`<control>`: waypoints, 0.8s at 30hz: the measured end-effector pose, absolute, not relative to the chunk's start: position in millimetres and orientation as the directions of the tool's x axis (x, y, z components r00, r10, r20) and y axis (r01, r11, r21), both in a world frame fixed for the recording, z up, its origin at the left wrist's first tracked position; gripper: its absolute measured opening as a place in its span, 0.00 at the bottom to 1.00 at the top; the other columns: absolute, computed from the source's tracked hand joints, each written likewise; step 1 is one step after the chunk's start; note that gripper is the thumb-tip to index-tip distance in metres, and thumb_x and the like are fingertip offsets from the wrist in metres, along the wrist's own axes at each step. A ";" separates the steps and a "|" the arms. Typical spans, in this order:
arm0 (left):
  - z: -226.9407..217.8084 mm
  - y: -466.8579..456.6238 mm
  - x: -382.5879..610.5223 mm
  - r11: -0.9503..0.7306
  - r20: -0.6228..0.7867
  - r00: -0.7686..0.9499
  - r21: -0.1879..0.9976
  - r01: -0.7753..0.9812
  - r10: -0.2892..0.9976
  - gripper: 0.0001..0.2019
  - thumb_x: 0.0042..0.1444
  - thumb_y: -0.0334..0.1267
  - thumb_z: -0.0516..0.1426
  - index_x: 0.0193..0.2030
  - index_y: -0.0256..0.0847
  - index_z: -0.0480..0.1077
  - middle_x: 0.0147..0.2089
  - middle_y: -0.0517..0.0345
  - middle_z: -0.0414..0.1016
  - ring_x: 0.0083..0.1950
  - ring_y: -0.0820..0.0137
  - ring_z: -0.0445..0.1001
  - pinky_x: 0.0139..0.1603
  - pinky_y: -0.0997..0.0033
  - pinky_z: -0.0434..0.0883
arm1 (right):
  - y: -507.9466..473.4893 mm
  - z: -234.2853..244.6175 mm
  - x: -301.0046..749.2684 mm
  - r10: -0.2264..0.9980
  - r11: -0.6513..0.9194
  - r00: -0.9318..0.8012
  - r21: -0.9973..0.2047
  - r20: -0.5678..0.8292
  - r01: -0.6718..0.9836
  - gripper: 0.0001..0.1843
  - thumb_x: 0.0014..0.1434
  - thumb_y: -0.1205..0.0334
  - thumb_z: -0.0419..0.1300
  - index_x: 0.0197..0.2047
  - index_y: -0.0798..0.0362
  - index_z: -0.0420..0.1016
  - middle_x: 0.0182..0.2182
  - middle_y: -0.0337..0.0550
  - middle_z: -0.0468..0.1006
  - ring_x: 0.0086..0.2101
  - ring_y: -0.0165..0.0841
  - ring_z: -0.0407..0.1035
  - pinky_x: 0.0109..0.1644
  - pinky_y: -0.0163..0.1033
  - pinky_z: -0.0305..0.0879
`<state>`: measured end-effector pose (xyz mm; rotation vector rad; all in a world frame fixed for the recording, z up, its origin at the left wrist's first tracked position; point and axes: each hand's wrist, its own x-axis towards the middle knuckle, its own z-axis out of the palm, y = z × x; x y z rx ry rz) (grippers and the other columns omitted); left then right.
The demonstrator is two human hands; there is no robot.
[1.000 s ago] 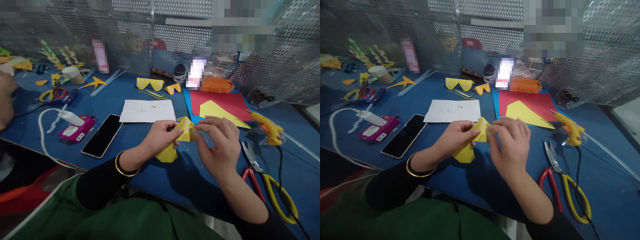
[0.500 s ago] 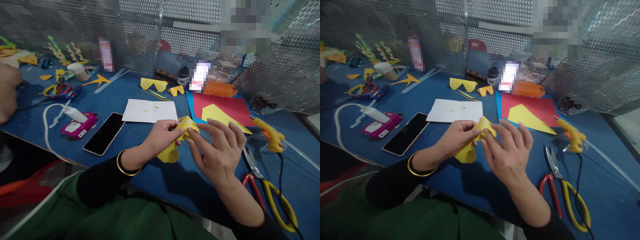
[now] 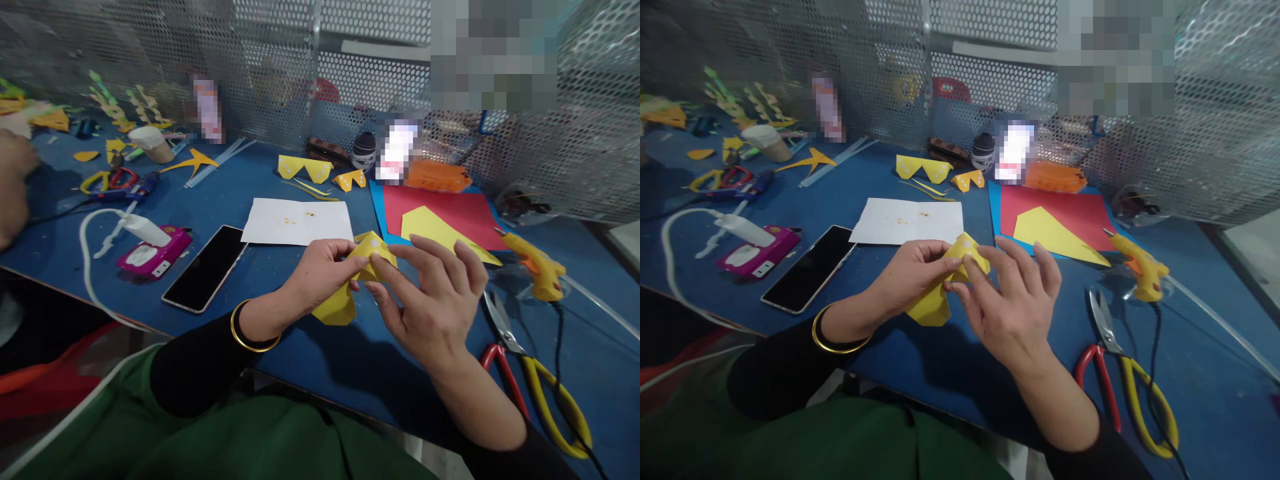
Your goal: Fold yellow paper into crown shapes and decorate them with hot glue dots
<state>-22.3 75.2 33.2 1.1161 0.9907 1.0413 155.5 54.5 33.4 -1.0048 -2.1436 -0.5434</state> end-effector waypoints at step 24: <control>37.4 75.6 -23.2 0.167 -0.136 0.219 0.977 -0.132 0.966 0.07 0.55 0.37 0.62 0.33 0.35 0.74 0.29 0.62 0.72 0.24 0.80 0.70 0.27 0.80 0.69 | 50.6 34.8 156.1 0.434 0.583 -0.484 0.172 0.760 0.794 0.29 0.61 0.50 0.64 0.64 0.43 0.69 0.55 0.45 0.80 0.57 0.47 0.70 0.65 0.56 0.52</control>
